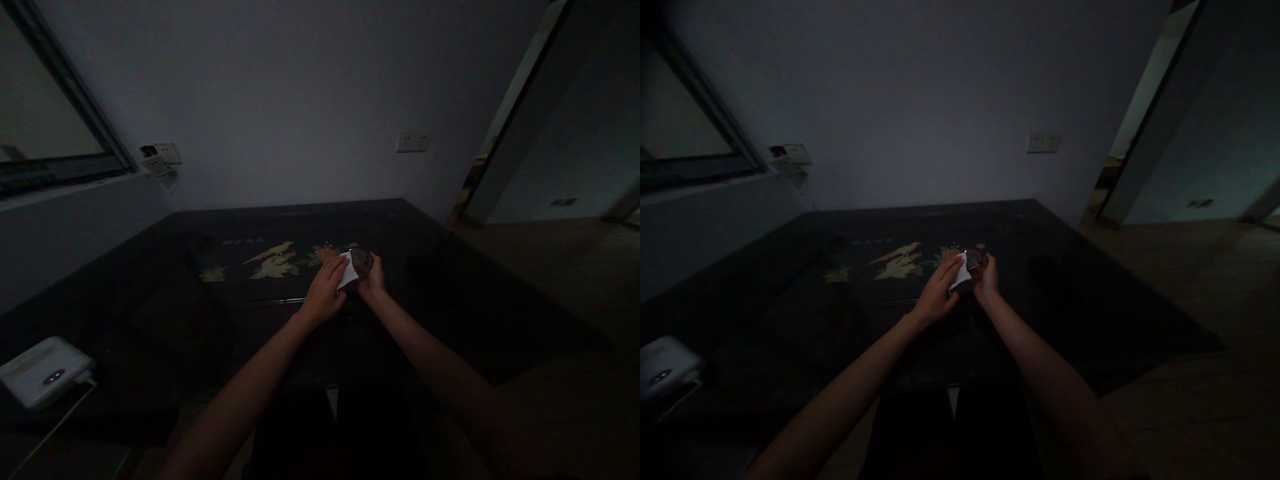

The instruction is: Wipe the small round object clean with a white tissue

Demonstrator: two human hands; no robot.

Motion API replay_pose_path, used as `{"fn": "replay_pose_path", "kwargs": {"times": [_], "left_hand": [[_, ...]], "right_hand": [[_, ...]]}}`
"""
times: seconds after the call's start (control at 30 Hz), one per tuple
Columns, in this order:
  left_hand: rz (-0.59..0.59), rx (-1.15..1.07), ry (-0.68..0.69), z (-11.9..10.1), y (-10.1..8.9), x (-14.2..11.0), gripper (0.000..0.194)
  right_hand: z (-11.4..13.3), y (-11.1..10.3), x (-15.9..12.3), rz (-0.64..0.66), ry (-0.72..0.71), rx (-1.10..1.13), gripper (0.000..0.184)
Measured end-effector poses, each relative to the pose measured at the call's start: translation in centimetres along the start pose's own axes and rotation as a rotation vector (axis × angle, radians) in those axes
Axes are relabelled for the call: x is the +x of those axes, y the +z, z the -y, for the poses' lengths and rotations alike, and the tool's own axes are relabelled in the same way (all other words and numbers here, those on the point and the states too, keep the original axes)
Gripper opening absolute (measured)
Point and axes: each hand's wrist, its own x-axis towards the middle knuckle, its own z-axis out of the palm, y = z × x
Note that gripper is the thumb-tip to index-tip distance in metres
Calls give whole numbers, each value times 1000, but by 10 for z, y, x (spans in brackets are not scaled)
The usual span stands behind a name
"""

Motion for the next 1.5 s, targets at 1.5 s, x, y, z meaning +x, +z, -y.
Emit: {"fn": "replay_pose_path", "kwargs": {"times": [1.5], "left_hand": [[-11, -55, 174, -3, -6, -2, 60]], "right_hand": [[-10, -1, -9, 51, 12, -90, 24]]}}
